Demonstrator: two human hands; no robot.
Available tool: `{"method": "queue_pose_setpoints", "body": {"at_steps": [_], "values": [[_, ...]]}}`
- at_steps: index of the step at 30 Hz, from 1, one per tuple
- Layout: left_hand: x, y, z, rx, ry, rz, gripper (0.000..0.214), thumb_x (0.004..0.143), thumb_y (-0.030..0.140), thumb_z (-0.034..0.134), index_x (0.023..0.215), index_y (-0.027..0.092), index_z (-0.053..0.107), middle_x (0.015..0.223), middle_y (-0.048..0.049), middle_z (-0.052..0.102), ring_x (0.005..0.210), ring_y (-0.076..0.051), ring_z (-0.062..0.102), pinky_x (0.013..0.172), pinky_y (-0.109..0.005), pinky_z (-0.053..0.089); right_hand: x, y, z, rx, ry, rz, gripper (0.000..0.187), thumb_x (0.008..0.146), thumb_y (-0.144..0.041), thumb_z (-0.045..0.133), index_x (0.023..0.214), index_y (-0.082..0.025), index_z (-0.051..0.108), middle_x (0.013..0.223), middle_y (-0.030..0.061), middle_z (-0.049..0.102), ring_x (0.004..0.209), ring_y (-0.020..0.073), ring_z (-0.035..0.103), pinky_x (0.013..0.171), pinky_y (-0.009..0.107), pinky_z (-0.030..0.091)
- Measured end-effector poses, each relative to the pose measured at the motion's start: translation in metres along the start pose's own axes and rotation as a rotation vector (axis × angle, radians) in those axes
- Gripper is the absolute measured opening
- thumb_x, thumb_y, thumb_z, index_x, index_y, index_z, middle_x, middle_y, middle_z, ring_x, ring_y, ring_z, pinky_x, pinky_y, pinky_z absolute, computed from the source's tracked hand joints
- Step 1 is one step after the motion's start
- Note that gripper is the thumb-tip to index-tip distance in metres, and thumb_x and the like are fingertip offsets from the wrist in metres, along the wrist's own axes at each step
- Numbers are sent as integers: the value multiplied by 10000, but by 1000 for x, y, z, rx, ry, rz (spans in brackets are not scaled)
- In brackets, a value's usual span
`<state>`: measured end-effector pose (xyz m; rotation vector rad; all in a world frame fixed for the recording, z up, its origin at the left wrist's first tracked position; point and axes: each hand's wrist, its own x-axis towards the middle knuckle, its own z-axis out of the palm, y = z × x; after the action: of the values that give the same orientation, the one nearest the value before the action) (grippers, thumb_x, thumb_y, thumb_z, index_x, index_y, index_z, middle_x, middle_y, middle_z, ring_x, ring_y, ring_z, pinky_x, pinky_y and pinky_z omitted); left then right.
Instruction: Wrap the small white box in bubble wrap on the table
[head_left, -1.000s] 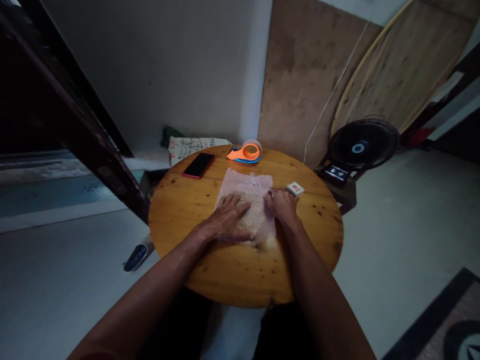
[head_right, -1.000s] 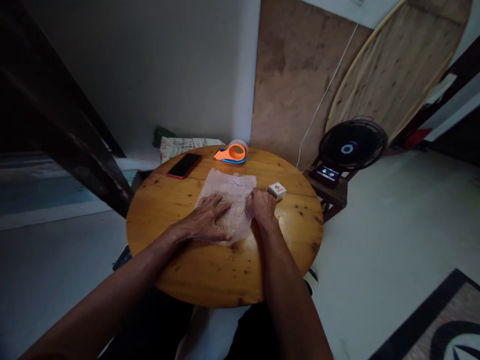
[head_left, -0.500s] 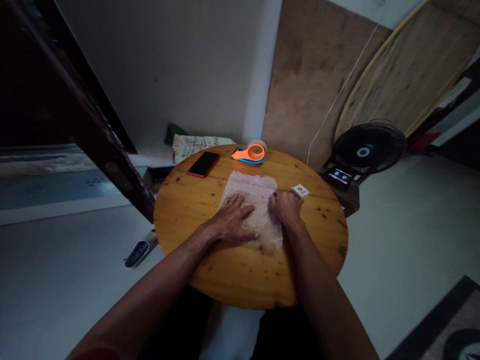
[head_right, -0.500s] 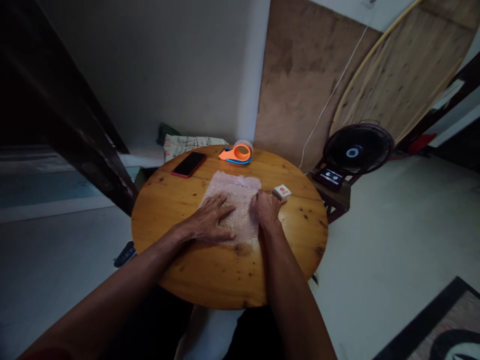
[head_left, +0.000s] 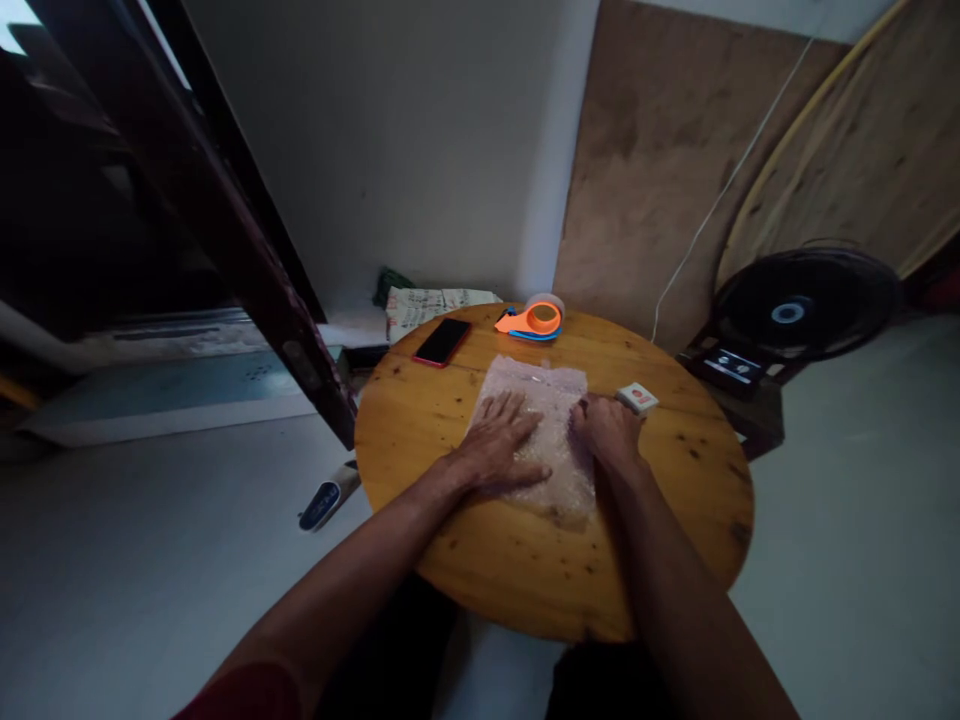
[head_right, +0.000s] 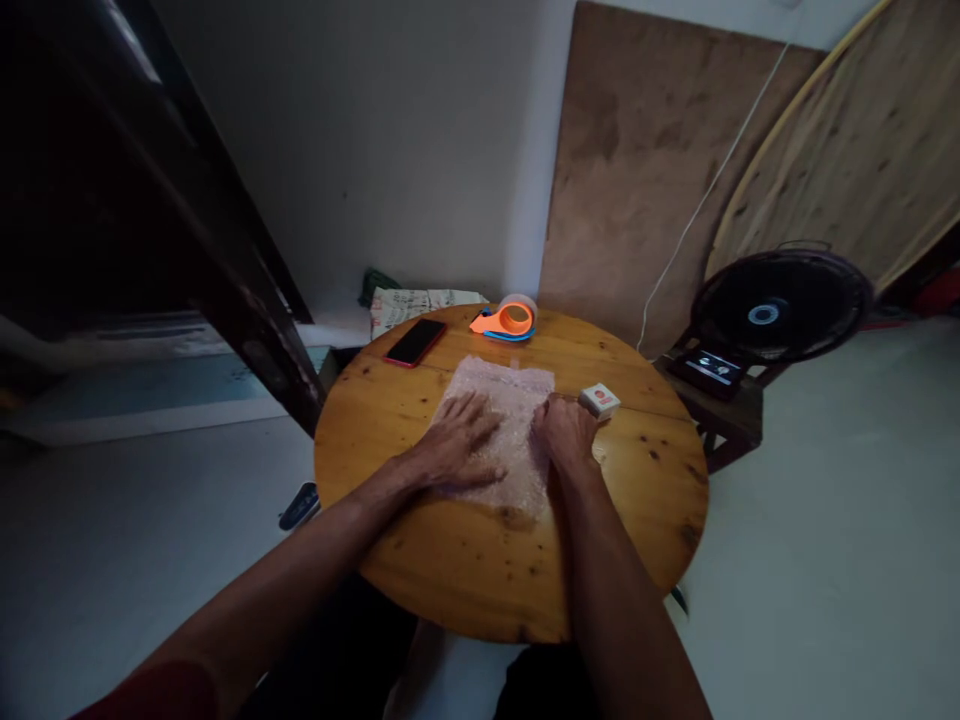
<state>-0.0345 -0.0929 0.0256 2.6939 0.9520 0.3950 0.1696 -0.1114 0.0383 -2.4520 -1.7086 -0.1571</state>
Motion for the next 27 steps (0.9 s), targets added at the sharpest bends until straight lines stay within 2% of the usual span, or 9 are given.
{"method": "queue_pose_setpoints", "body": {"at_steps": [3, 10, 12, 15, 18, 20, 22, 23, 27], "values": [[-1, 0, 1, 7, -103, -34, 887, 738, 772, 457, 1448, 252, 350, 1565, -136, 208, 1439, -396, 124, 1143, -582, 100, -1, 0, -2, 2, -13, 6, 359, 894, -324, 406, 987, -132, 695, 971, 178, 711, 886, 283, 682, 735, 347, 476], [0, -1, 2, 25, -106, -23, 892, 735, 772, 454, 1450, 253, 340, 1567, -138, 199, 1444, -387, 108, 1143, -571, 97, -1, 3, -3, 18, -13, 20, 339, 895, -321, 414, 996, -161, 695, 980, 143, 706, 875, 249, 663, 751, 323, 449], [0, -1, 2, 26, -113, -26, 888, 734, 771, 455, 1446, 252, 346, 1564, -138, 208, 1443, -388, 112, 1141, -574, 96, -1, 5, -4, 40, 44, 25, 340, 897, -314, 402, 1007, -171, 690, 1003, 131, 692, 894, 237, 641, 775, 317, 435], [-1, -1, 1, 23, -118, -31, 871, 737, 761, 463, 1436, 250, 365, 1562, -140, 215, 1438, -398, 123, 1137, -581, 98, -2, 10, -7, 79, 218, 14, 345, 889, -296, 401, 1084, -179, 661, 1128, 127, 640, 1032, 251, 567, 886, 350, 386], [-2, 0, 0, 19, -108, -27, 856, 742, 749, 469, 1425, 239, 385, 1557, -145, 224, 1434, -401, 137, 1137, -579, 97, -3, 16, -11, 85, 375, 77, 413, 859, -285, 438, 1232, -173, 575, 1351, 149, 493, 1207, 300, 432, 968, 421, 318], [-2, -1, 0, 20, -102, -23, 849, 742, 748, 470, 1416, 236, 397, 1553, -143, 236, 1434, -397, 136, 1139, -575, 94, -4, 21, -12, 88, 409, 152, 506, 833, -277, 467, 1324, -158, 487, 1440, 173, 387, 1270, 325, 362, 981, 451, 299], [-2, -1, 1, 20, -94, -24, 836, 743, 744, 474, 1410, 246, 402, 1551, -133, 245, 1435, -390, 140, 1140, -571, 95, -4, 28, -12, 105, 388, 218, 570, 819, -271, 481, 1369, -135, 420, 1439, 206, 373, 1276, 337, 364, 979, 459, 299], [-2, -2, 2, 20, -92, -25, 832, 741, 744, 479, 1408, 253, 403, 1551, -127, 247, 1434, -389, 144, 1140, -571, 98, -3, 32, -12, 122, 346, 251, 570, 816, -269, 484, 1365, -128, 420, 1402, 217, 416, 1252, 337, 400, 969, 457, 310], [-1, -4, 4, 21, -84, -13, 838, 735, 750, 478, 1401, 244, 413, 1543, -138, 254, 1427, -398, 157, 1137, -578, 102, 2, 47, -10, 184, 113, 336, 433, 795, -284, 524, 1207, -155, 556, 1153, 168, 616, 1081, 313, 563, 918, 449, 376]]}}
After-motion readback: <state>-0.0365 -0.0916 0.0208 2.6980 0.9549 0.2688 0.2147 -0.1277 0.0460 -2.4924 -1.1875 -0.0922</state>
